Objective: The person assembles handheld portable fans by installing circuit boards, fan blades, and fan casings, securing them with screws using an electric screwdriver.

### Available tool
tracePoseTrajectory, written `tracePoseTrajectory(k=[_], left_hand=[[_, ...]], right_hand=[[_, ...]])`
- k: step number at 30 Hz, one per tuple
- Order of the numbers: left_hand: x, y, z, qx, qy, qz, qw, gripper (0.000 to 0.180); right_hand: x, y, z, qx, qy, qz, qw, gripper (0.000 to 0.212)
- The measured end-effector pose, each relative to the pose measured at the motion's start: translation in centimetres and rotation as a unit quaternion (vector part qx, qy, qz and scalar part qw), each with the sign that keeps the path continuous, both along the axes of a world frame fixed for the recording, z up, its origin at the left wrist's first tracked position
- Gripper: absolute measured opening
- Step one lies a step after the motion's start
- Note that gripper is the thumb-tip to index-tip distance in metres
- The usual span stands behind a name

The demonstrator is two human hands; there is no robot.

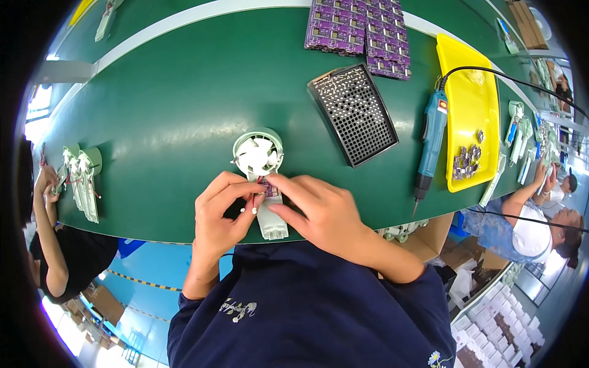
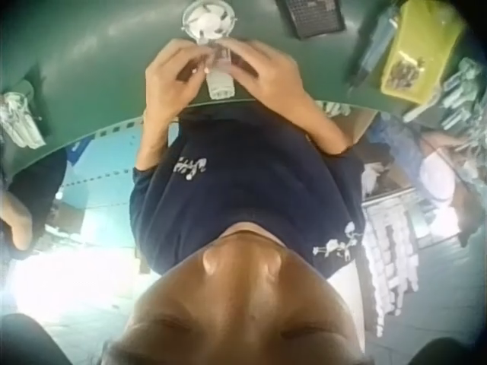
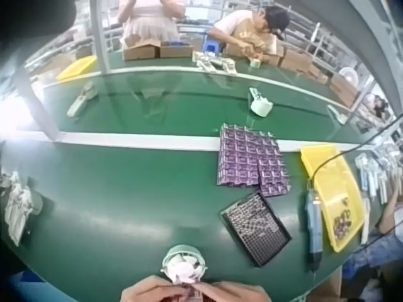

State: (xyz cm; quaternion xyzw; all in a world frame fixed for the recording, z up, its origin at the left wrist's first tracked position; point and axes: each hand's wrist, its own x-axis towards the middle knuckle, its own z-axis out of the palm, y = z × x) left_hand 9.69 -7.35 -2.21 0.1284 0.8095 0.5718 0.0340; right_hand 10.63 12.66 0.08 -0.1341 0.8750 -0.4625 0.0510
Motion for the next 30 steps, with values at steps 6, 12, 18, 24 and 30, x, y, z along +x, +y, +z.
tracePoseTrajectory(k=[6,12,18,24,30], left_hand=[[-0.3,0.8,0.7,-0.010,0.022,-0.001,1.000,0.020],[0.4,0.0,0.4,-0.039,0.013,0.029,0.999,0.021],[0.1,0.4,0.1,-0.020,0.026,0.012,0.999,0.020],[0.1,0.6,-0.4,-0.018,0.034,0.017,0.999,0.020],[0.2,0.4,-0.4,-0.014,0.038,0.017,0.999,0.021]], right_hand=[[0.1,13.7,0.9,0.221,0.097,-0.408,0.880,0.050],[-1.0,15.2,0.0,0.253,-0.063,-0.367,0.893,0.054],[-3.0,13.3,3.2,-0.552,-0.019,-0.154,0.819,0.065],[-9.0,7.4,-0.6,-0.476,0.361,-0.163,0.785,0.081],[-9.1,7.0,-1.0,-0.425,0.339,-0.180,0.820,0.084]])
